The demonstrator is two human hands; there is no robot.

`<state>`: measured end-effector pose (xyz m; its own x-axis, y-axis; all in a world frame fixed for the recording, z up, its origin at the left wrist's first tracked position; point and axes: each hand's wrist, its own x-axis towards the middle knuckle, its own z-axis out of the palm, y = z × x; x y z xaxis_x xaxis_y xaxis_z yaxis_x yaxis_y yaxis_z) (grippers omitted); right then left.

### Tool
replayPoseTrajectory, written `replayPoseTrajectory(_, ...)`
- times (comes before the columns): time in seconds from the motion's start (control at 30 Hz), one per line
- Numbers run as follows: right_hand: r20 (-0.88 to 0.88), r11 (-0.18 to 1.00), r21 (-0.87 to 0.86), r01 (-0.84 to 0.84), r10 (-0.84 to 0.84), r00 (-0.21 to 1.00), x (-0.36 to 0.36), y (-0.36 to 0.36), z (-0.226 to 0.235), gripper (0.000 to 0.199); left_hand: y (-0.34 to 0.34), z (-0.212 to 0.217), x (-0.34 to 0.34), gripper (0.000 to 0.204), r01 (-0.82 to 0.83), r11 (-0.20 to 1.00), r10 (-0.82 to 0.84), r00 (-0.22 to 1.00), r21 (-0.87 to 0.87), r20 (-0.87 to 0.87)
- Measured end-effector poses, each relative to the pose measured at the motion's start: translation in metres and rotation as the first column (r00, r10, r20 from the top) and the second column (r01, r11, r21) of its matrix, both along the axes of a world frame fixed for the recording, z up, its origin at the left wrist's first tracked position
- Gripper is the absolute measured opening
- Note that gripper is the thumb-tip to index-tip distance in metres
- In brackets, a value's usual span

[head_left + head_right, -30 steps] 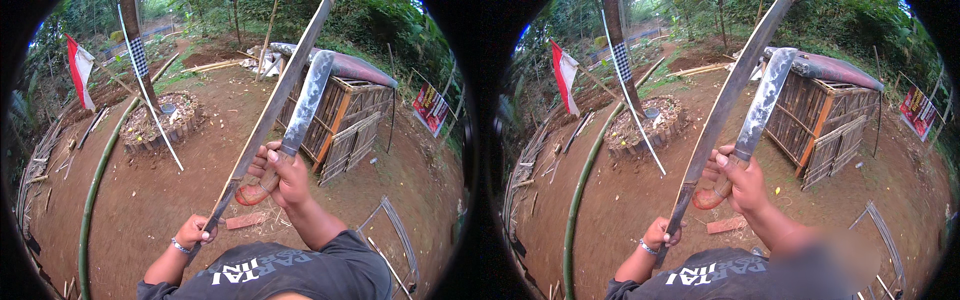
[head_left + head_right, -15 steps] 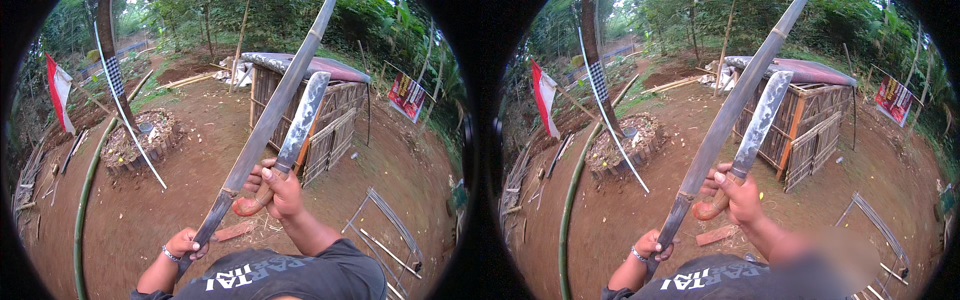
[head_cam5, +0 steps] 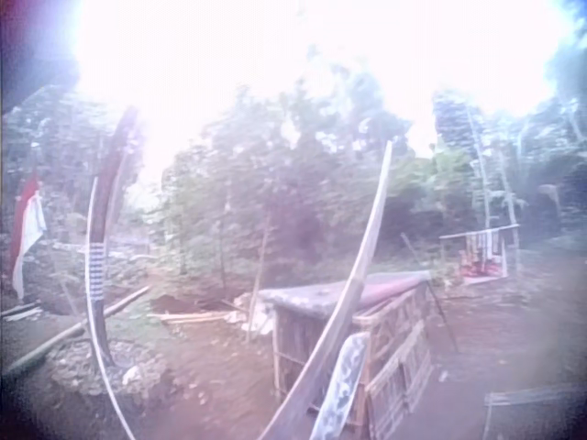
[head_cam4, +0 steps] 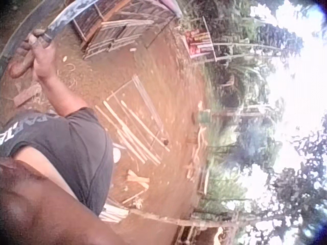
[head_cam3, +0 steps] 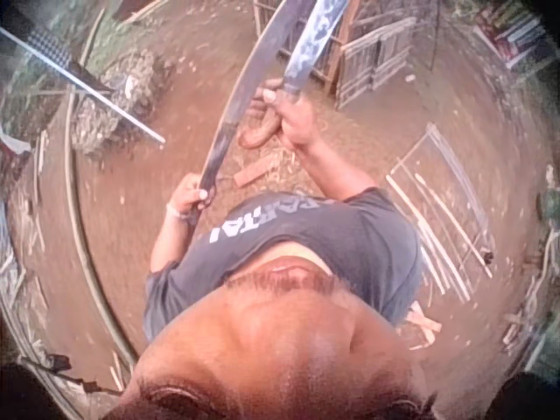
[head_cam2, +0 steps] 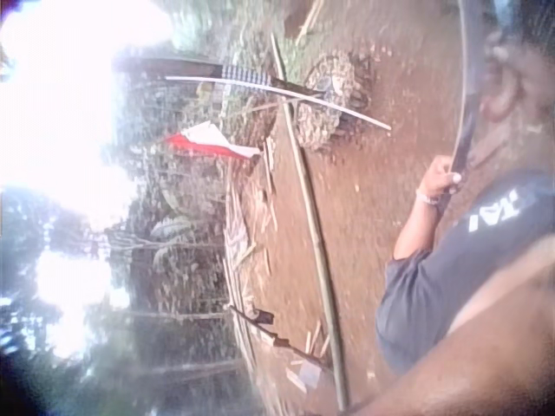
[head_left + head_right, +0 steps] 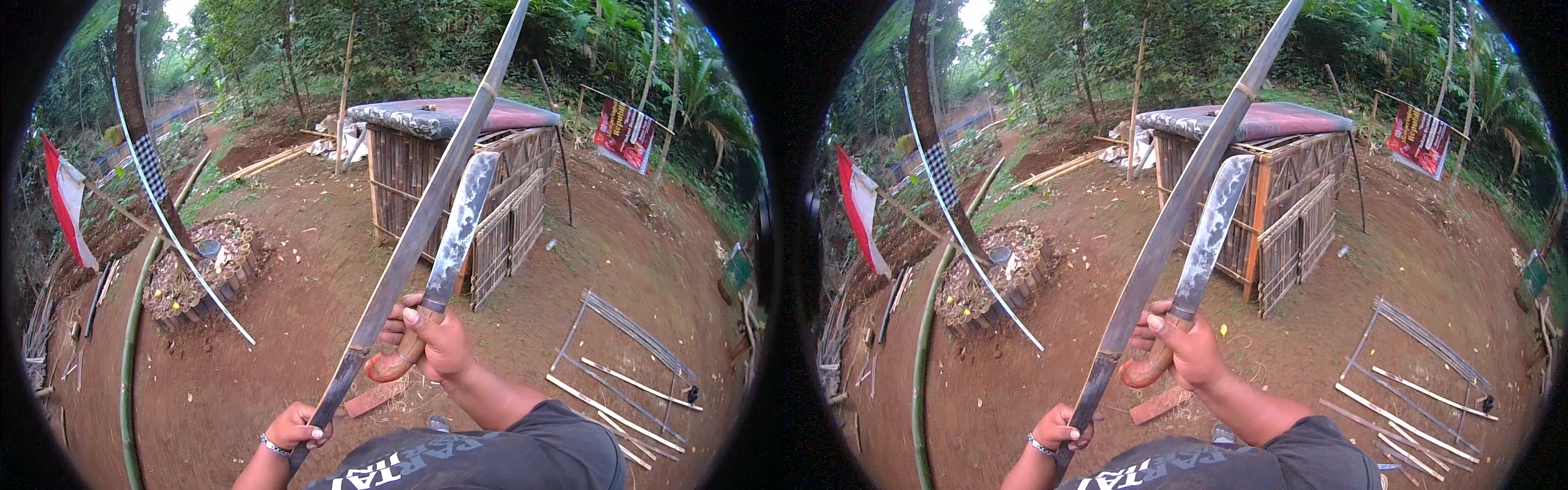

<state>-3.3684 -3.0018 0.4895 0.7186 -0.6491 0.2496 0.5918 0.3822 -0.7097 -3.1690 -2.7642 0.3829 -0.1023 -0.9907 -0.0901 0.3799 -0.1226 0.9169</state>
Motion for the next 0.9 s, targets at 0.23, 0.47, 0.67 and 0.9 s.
replayPoseTrajectory(0.23, -0.001, 1.000, 0.015, 0.025, -0.025, 1.000, -0.004, 0.003, 0.003, 0.026, -0.005, 0.008, 0.001, 0.049, -0.048, 0.997, 0.043, 0.995, 0.059, 0.088)
replayPoseTrajectory(0.47, -0.024, 0.999, 0.032, 0.042, -0.041, 0.999, -0.002, 0.001, -0.002, 0.025, -0.008, 0.010, 0.000, 0.054, -0.141, 0.988, 0.152, 0.956, -0.063, 0.251)
replayPoseTrajectory(0.67, 0.005, 1.000, -0.008, 0.012, -0.012, 1.000, -0.002, -0.001, -0.005, 0.023, -0.008, 0.030, -0.014, 0.057, -0.280, 0.960, 0.276, 0.915, -0.029, 0.295)
replayPoseTrajectory(0.9, 0.045, 1.000, 0.003, -0.030, 0.030, 0.999, -0.007, 0.001, -0.006, 0.025, -0.006, 0.027, -0.005, 0.060, -0.306, 0.943, 0.321, 0.737, -0.130, 0.595)
